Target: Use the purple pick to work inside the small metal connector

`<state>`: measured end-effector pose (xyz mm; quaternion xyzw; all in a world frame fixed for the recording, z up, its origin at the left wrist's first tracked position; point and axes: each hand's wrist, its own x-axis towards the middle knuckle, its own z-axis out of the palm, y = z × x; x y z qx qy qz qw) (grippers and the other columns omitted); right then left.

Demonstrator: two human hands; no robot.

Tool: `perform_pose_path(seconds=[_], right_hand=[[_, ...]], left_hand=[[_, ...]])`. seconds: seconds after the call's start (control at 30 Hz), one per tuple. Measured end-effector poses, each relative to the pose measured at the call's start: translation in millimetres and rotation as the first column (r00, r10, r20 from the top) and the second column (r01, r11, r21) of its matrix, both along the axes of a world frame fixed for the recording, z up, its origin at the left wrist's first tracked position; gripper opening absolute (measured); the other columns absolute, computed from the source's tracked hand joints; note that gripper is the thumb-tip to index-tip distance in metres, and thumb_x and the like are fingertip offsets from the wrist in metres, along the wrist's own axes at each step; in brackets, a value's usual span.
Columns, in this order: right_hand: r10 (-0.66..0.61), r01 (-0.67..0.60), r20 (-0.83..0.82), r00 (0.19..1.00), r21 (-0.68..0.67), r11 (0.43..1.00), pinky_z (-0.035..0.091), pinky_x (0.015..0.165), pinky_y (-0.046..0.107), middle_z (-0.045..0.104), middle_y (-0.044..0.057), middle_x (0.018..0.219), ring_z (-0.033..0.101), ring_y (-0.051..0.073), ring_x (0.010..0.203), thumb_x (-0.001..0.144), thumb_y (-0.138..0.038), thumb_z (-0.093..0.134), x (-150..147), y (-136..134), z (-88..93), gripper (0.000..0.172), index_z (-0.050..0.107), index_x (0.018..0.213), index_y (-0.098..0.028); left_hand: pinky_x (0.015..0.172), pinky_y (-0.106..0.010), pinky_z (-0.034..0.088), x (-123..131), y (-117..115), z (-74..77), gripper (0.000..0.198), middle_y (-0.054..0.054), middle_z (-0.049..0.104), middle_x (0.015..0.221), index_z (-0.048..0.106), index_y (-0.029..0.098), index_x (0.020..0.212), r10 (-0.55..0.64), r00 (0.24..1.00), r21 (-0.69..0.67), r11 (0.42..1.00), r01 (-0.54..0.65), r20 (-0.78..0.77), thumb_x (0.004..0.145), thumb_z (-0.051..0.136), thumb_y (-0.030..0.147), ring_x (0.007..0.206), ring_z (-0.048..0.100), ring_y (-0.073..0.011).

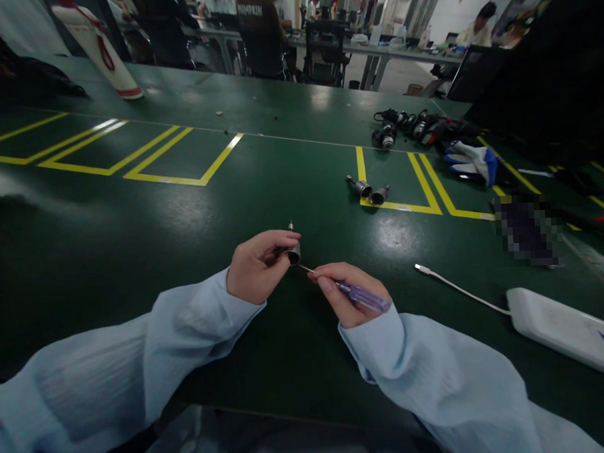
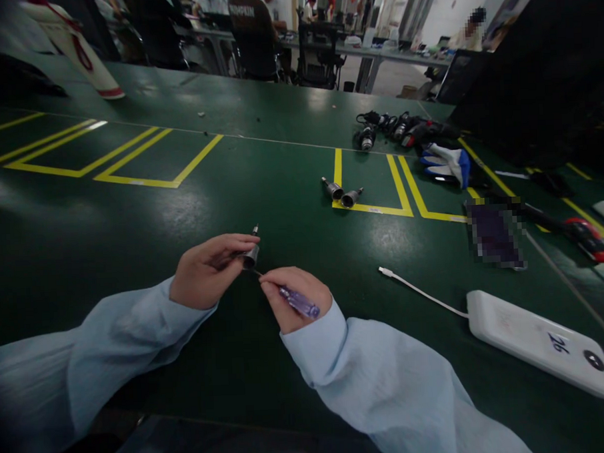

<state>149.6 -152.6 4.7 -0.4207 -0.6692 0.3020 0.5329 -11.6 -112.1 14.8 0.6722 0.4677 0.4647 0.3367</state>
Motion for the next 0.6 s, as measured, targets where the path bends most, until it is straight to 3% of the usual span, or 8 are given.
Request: perform_pose_path(seconds=[0.1, 0.23, 0.43, 0.6], right_hand=[[-0.056, 0.004, -0.199, 0.978, -0.253, 0.967, 0.053, 0.063, 0.029, 0.068, 0.005, 0.071, 0.065, 0.015, 0.065, 0.075, -0.029, 0.056, 1.0, 10.7, -6.3, 0.013, 0.062, 0.075, -0.017], [-0.135, -0.078, -0.397, 0.908, -0.476, 0.876, 0.054, 0.056, 0.026, 0.068, 0.002, 0.061, 0.064, 0.013, 0.054, 0.071, -0.032, 0.062, 3.4, 37.7, -13.0, 0.017, 0.058, 0.074, -0.015], [-0.156, -0.252, -0.581, 0.799, -0.558, 0.791, 0.054, 0.05, 0.022, 0.064, -0.003, 0.05, 0.06, 0.009, 0.043, 0.069, -0.019, 0.066, -0.7, 84.7, -13.2, 0.009, 0.057, 0.07, -0.017], [-0.148, -0.295, -0.61, 0.779, -0.563, 0.772, 0.054, 0.051, 0.023, 0.063, -0.003, 0.048, 0.059, 0.008, 0.041, 0.076, -0.012, 0.057, -10.6, 119.9, -10.0, 0.008, 0.055, 0.07, -0.016]], left_hand=[[0.086, -0.032, 0.05, -5.6, 23.1, -11.9, 0.021, -0.01, 0.065, 0.099, 0.063, 0.012, 0.086, 0.102, 0.995, 0.019, 0.995, -0.102, 0.01, 0.068, 0.053, 0.014, 0.093, 0.062, -0.0191], [0.076, -0.03, 0.054, -16.2, 62.3, -22.3, 0.029, -0.008, 0.068, 0.087, 0.065, 0.013, 0.094, 0.255, 0.967, -0.033, 0.967, -0.254, 0.025, 0.067, 0.054, 0.015, 0.078, 0.065, -0.0176], [0.067, -0.028, 0.055, -27.0, 104.8, -22.1, 0.029, -0.006, 0.069, 0.078, 0.066, 0.012, 0.09, 0.372, 0.927, -0.047, 0.928, -0.37, 0.05, 0.064, 0.053, 0.01, 0.068, 0.066, -0.0161], [0.068, -0.029, 0.056, -31.8, 123.7, -21.6, 0.027, -0.005, 0.068, 0.071, 0.067, 0.01, 0.086, 0.419, 0.903, -0.085, 0.908, -0.411, 0.101, 0.063, 0.053, 0.009, 0.068, 0.066, -0.0171]])
